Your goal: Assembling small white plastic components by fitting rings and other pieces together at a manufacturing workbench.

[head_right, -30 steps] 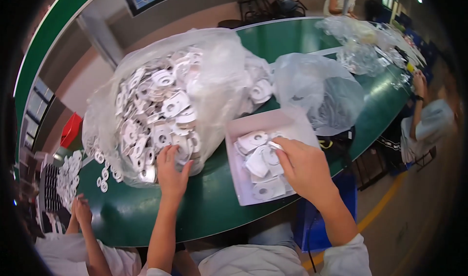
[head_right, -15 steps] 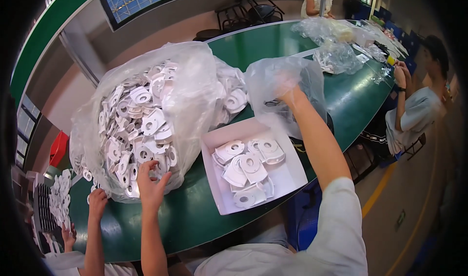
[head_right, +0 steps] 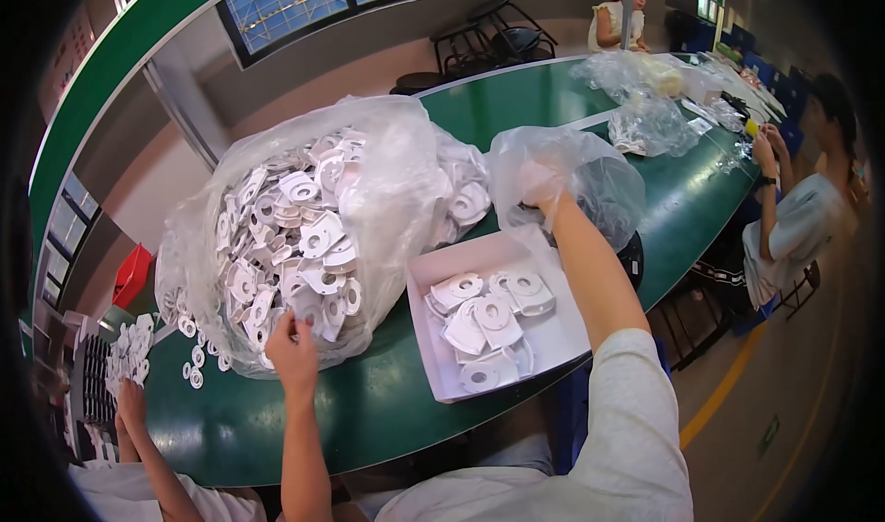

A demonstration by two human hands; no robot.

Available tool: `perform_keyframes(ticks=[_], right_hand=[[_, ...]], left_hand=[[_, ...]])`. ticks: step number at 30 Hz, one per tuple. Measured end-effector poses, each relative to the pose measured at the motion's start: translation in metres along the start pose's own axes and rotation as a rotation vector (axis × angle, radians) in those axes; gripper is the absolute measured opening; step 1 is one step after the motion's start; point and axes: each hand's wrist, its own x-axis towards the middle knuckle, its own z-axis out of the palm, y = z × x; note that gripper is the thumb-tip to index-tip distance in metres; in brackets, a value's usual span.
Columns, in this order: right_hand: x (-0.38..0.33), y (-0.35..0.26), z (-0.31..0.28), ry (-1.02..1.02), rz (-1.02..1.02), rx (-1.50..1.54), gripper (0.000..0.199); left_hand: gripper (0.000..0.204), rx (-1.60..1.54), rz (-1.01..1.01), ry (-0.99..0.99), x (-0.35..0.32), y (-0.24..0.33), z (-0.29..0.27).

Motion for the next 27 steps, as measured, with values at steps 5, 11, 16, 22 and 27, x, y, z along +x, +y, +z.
perform_keyframes(ticks=[5,11,16,22,27], right_hand=[[-0.012,0.065,0.069,0.135,-0.113,-0.091,0.038],[0.0,0.07,0.039,0.11,-0.176,0.152,0.033],[-0.016,0.039,-0.011,-0.153,0.11,0.33,0.036],[-0.033,0.078,0.012,0.017,0.041,-0.044,0.044],[-0.037,0.071,-0.017,-0.012,-0.095,-0.091,0.041]], left_hand=[[0.02,-0.279,-0.18,0.046,-0.028,0.011,-0.042],[0.023,-0.552,-0.586,-0.007,-0.078,-0.001,-0.081],[0.028,-0.991,-0.748,-0.069,-0.113,-0.001,-0.066],[0.028,-1.013,-0.672,-0.099,-0.118,0.012,-0.058],[0.026,-0.921,-0.638,-0.05,-0.118,0.022,-0.058]])
